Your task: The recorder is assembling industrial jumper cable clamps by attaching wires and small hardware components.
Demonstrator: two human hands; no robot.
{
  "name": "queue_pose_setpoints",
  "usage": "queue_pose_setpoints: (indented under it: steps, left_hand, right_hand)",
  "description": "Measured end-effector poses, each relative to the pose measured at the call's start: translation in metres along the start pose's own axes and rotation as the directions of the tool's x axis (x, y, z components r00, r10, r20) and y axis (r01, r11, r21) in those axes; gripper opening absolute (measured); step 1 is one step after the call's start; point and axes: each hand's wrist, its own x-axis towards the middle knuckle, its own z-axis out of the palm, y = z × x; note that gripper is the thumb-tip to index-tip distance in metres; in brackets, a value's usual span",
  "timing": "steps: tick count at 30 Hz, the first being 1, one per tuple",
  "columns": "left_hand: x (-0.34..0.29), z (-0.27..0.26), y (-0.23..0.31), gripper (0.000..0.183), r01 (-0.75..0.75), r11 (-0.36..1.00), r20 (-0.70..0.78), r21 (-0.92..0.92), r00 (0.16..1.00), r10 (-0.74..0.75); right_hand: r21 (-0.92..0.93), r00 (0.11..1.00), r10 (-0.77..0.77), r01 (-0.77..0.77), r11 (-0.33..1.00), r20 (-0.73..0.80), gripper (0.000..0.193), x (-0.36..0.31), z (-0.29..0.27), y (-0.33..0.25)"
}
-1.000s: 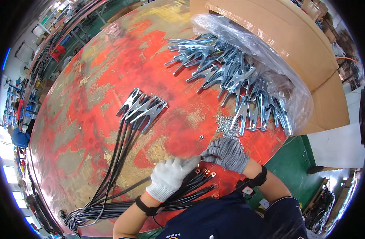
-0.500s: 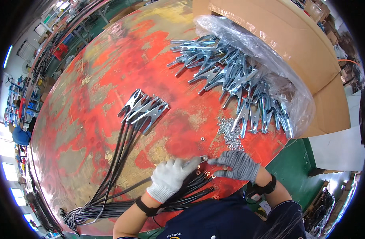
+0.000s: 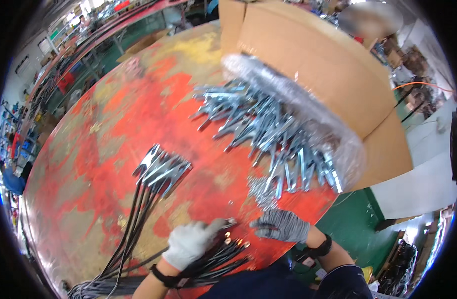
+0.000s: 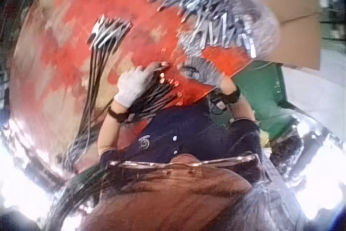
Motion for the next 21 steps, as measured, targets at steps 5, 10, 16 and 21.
queue_pose_setpoints:
  steps: [5,10,16,21]
  left_hand:
    - [0.014,-0.003,-0.068,0.029,0.194,0.979,-0.360,0.059,0.919,-0.161]
    - [0.036,0.010,-0.091,0.044,0.245,0.949,-0.557,0.197,0.825,-0.097]
    - [0.021,0.032,-0.092,0.083,0.337,0.919,-0.464,0.207,0.860,-0.211]
    - [-0.042,-0.009,-0.060,0.056,0.253,0.958,-0.339,0.134,0.920,-0.196]
  right_hand:
    - [-0.870,0.979,0.038,-0.196,0.453,-0.201,0.030,0.029,-0.052,0.026]
    - [-0.902,0.998,-0.049,-0.023,0.431,-0.049,0.030,0.038,-0.078,0.067]
    - [-0.876,0.957,-0.088,0.288,0.386,0.276,0.019,0.059,-0.097,0.076]
    - [0.179,0.917,0.233,-0.182,0.967,-0.323,0.017,0.034,-0.103,0.069]
